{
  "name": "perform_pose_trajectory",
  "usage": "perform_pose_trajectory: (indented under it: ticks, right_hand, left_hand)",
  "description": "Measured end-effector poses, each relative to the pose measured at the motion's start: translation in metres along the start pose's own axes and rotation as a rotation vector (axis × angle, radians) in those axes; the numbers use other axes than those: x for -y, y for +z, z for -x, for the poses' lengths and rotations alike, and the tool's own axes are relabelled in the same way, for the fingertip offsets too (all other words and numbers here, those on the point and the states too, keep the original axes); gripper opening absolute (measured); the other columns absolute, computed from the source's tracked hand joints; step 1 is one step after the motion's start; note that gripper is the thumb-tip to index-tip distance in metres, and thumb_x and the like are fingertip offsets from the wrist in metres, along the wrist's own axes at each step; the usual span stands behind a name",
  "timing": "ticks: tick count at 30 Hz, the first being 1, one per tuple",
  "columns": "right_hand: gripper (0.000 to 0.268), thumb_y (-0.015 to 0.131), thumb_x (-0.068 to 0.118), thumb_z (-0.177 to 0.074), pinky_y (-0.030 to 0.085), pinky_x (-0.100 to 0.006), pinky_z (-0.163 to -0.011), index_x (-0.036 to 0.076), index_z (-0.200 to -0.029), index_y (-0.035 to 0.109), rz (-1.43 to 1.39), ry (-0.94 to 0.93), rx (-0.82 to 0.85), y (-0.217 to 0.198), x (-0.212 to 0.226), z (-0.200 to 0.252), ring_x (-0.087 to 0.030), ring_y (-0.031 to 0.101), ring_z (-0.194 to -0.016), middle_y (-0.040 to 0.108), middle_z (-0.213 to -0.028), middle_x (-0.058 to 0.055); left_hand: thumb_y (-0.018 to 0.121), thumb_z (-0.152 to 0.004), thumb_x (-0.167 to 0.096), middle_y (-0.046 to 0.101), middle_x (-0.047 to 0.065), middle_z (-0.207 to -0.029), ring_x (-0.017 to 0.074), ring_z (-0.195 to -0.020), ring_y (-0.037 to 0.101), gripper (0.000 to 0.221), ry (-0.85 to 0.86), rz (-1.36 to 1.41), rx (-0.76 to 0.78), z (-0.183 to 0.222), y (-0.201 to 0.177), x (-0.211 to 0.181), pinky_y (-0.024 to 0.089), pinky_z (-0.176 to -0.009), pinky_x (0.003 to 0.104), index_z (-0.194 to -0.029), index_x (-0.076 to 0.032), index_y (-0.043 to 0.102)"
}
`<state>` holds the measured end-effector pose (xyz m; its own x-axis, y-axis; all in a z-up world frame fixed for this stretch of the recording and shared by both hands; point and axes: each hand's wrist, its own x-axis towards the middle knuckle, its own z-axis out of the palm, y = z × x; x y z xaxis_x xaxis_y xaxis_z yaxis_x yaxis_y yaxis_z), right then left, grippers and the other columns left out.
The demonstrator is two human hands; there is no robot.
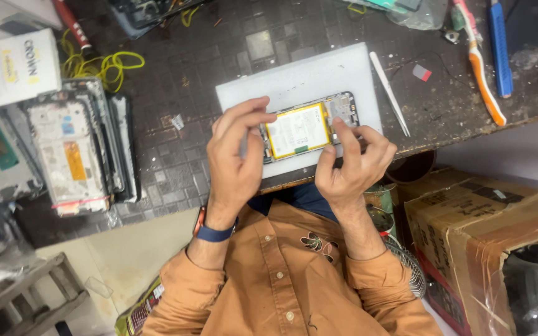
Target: The person connects an orange ribbon cable to the motherboard of a disassembled smartphone, then installs a battery and aligns the screen assembly over the chassis. The person handles the ribbon cable, battery, and screen assembly by hand.
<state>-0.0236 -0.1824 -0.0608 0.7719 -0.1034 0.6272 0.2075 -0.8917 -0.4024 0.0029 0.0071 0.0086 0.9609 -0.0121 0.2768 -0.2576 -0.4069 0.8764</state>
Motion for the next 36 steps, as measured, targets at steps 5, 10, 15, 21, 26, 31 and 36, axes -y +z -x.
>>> perform_pose_trajectory:
  ticks: [5, 10, 15, 21, 26, 31, 36]
  right_hand:
    - [0.037, 0.062, 0.014, -0.086, 0.038, -0.042, -0.087, 0.012, -0.122, 0.073, 0.015, -0.008, -0.033, 0.004, -0.003, 0.002, -0.026, 0.043, -0.098, 0.054, -0.109, -0.008]
    - [0.035, 0.062, 0.015, -0.087, 0.038, -0.042, -0.09, 0.012, -0.12, 0.073, 0.003, -0.012, -0.029, 0.005, -0.005, 0.008, -0.027, 0.044, -0.101, 0.053, -0.109, -0.008]
    - [0.033, 0.062, 0.015, -0.088, 0.039, -0.042, -0.091, 0.011, -0.118, 0.074, 0.014, -0.042, -0.028, 0.007, -0.012, 0.012, -0.026, 0.045, -0.102, 0.054, -0.109, -0.007]
    - [0.029, 0.062, 0.018, -0.087, 0.038, -0.04, -0.088, 0.012, -0.113, 0.075, 0.016, -0.06, -0.055, 0.012, -0.016, 0.013, -0.025, 0.043, -0.098, 0.053, -0.104, -0.005]
    - [0.029, 0.062, 0.016, -0.088, 0.038, -0.041, -0.09, 0.011, -0.113, 0.075, 0.021, -0.057, -0.032, 0.007, -0.012, 0.011, -0.026, 0.044, -0.1, 0.053, -0.106, -0.006]
    - [0.03, 0.062, 0.016, -0.085, 0.039, -0.041, -0.091, 0.011, -0.112, 0.074, 0.014, -0.067, -0.032, 0.004, -0.006, 0.002, -0.027, 0.044, -0.1, 0.053, -0.105, -0.007]
    - [0.03, 0.063, 0.015, -0.086, 0.039, -0.041, -0.09, 0.011, -0.113, 0.075, -0.008, -0.046, -0.003, 0.002, -0.009, 0.008, -0.027, 0.044, -0.1, 0.055, -0.107, -0.006]
  left_hand:
    - [0.04, -0.094, 0.01, 0.068, 0.013, -0.13, 0.0233, -0.122, 0.066, 0.032, -0.071, 0.325, -0.133, 0.004, -0.001, 0.02, 0.05, -0.111, 0.033, -0.108, -0.001, 0.066]
    - [0.044, -0.096, 0.014, 0.062, 0.012, -0.13, 0.0213, -0.12, 0.06, 0.026, -0.07, 0.429, -0.181, 0.008, 0.001, 0.028, 0.047, -0.109, 0.033, -0.11, 0.0, 0.061]
    - [0.058, -0.089, 0.013, 0.061, 0.013, -0.128, 0.0259, -0.122, 0.062, 0.027, -0.01, 0.092, -0.142, 0.01, 0.001, 0.015, 0.048, -0.111, 0.037, -0.111, -0.002, 0.061]
    - [0.061, -0.088, 0.01, 0.059, 0.014, -0.127, 0.0287, -0.123, 0.062, 0.026, -0.01, 0.048, -0.097, 0.005, -0.001, 0.004, 0.05, -0.108, 0.038, -0.11, -0.003, 0.061]
    - [0.061, -0.087, 0.01, 0.061, 0.014, -0.124, 0.0296, -0.119, 0.064, 0.023, -0.045, 0.015, -0.103, 0.0, 0.001, -0.003, 0.052, -0.103, 0.038, -0.106, -0.003, 0.063]
    - [0.062, -0.084, 0.009, 0.062, 0.014, -0.119, 0.0308, -0.115, 0.064, 0.021, -0.026, -0.012, -0.128, -0.01, 0.001, -0.007, 0.052, -0.099, 0.037, -0.101, -0.003, 0.065]
    - [0.067, -0.089, 0.006, 0.065, 0.012, -0.112, 0.0273, -0.106, 0.068, 0.014, -0.11, -0.013, -0.191, -0.007, 0.005, -0.003, 0.054, -0.092, 0.034, -0.1, -0.003, 0.064]
